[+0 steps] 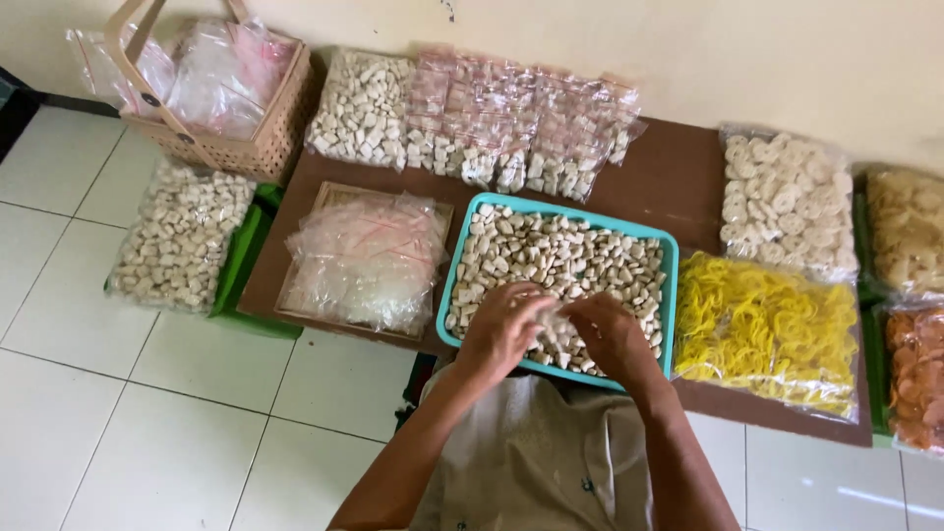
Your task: The person repeatedly picks small white food pieces from a blue tray, places them into small clear plastic bags, and sets the filled bags aside. The workspace includes multiple pre-filled bags and other packaged food items on the table.
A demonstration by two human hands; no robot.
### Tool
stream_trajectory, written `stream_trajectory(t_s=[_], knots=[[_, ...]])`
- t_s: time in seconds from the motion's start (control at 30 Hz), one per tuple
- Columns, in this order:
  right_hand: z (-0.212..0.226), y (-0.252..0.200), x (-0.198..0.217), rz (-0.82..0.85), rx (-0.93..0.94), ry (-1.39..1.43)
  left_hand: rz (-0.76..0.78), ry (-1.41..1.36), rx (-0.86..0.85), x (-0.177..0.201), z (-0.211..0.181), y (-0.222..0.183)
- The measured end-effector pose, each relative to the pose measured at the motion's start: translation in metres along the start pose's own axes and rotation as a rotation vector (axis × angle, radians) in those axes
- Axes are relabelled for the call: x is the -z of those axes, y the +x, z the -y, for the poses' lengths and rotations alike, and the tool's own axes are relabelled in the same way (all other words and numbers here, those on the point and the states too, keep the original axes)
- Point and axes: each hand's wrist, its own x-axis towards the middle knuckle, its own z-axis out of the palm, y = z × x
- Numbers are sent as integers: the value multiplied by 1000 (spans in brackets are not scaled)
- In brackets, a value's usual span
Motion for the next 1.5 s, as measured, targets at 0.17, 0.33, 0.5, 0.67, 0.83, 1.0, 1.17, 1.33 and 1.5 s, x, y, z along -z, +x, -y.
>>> stream_trajectory(t_s=[0.17,0.33,0.5,0.67,0.83,1.0,1.17,1.33,1.5], knots=[[31,18,11,99,5,-68,105,283,-151,-20,14,12],[18,23,14,167,-59,-7,121,432,-281,-32,28,10],[-4,36,6,240,-51,150,208,387,-446,-38,28,0],[-38,84,-14,36,33,6,190,321,-349,-5,33,13],[-87,118,-60,-110,144,-293,161,262,-215,6,56,29],[-83,113,-69,231,-108,-603,-21,286,-38,4,77,59],[-64,70,-32,356,-260,-490,-37,286,94,-7,69,90],[-40,52,12,313,-317,-203,-37,254,79,-20,70,98],[-35,58,33,147,-337,-96,16,209,92,-38,77,94]])
